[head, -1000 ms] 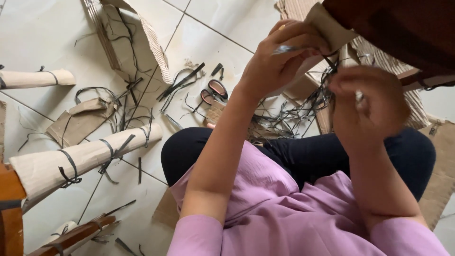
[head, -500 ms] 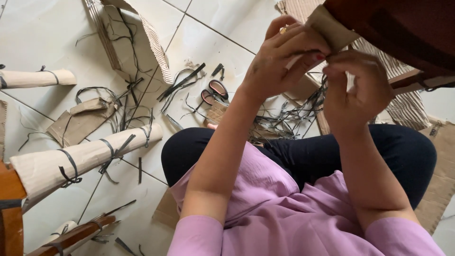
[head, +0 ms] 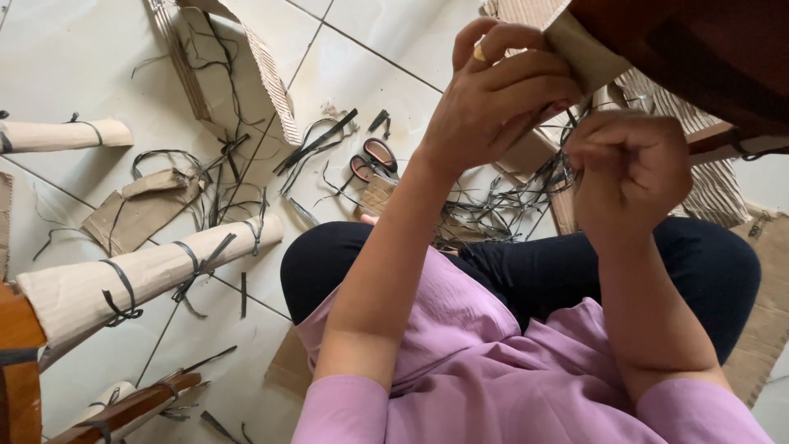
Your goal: Wrapping wooden chair components with protective paper and securing them with ties
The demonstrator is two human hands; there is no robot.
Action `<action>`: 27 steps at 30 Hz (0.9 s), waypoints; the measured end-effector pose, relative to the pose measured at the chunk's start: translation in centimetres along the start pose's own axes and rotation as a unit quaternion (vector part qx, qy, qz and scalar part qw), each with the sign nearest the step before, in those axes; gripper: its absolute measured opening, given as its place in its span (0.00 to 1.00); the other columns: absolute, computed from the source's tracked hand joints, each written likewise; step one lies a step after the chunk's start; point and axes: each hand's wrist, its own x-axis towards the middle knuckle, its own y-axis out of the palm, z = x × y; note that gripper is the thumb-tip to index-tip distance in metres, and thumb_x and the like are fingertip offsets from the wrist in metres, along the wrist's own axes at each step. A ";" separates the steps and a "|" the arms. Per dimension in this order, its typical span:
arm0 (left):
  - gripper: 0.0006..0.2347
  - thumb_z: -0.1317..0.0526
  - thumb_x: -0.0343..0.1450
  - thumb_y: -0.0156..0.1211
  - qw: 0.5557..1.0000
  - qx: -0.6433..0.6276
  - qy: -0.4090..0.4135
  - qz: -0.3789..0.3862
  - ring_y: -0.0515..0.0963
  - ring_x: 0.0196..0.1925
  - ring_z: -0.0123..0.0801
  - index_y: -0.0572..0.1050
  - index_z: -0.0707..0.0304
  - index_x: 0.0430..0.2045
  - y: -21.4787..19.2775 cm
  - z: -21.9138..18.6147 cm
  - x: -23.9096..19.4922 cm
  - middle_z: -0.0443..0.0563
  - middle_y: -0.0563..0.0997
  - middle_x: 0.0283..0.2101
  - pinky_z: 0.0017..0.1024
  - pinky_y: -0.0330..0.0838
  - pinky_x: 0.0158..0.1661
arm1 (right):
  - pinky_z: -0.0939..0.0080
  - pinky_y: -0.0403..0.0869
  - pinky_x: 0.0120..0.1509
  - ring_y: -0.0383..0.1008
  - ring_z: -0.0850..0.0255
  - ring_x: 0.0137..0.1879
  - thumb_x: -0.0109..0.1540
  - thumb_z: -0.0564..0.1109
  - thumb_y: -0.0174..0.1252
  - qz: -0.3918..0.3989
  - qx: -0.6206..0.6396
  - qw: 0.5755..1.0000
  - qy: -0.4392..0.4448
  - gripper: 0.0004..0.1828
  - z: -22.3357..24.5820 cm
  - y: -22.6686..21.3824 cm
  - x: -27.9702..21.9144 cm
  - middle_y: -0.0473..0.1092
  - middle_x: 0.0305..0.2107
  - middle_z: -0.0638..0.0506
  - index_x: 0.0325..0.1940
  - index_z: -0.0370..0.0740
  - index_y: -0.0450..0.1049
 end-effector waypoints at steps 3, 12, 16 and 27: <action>0.06 0.58 0.78 0.52 1.000 0.017 -0.004 -0.003 0.73 0.51 0.36 0.77 0.51 0.38 -0.3 -0.3 0.3 0.38 0.79 0.40 0.37 0.50 0.59 | 0.51 0.76 0.43 0.76 0.45 0.35 0.72 0.20 0.53 0.016 -0.082 0.996 -0.033 0.06 0.8 -0.7 -0.1 0.71 0.27 0.31 0.42 0.20 0.66; 0.05 0.63 0.78 0.49 0.999 -0.001 -0.049 -0.019 0.79 0.40 0.43 0.72 0.62 0.36 0.5 -0.8 0.0 0.50 0.78 0.34 0.37 0.68 0.49 | 0.54 0.74 0.38 0.76 0.51 0.37 0.72 0.28 0.71 0.036 -0.284 0.939 -0.189 0.06 -4.0 -1.5 -0.2 0.77 0.35 0.38 0.52 0.29 0.82; 0.04 0.62 0.78 0.53 0.994 0.004 -0.099 -0.033 0.81 0.33 0.46 0.71 0.63 0.40 0.4 -1.7 0.2 0.55 0.82 0.30 0.37 0.60 0.57 | 0.47 0.78 0.44 0.79 0.44 0.39 0.70 0.23 0.69 0.058 -0.256 0.940 -0.220 0.08 -3.7 -1.4 0.9 0.77 0.37 0.33 0.52 0.23 0.81; 0.05 0.62 0.77 0.54 0.955 -0.077 -0.283 -0.035 0.84 0.40 0.31 0.67 0.57 0.43 -3.3 -5.0 3.3 0.43 0.82 0.37 0.32 0.77 0.46 | 0.53 0.70 0.41 0.71 0.50 0.37 0.72 0.29 0.55 0.088 -0.301 0.947 -0.071 0.08 -1.4 -0.6 1.1 0.71 0.37 0.40 0.48 0.30 0.80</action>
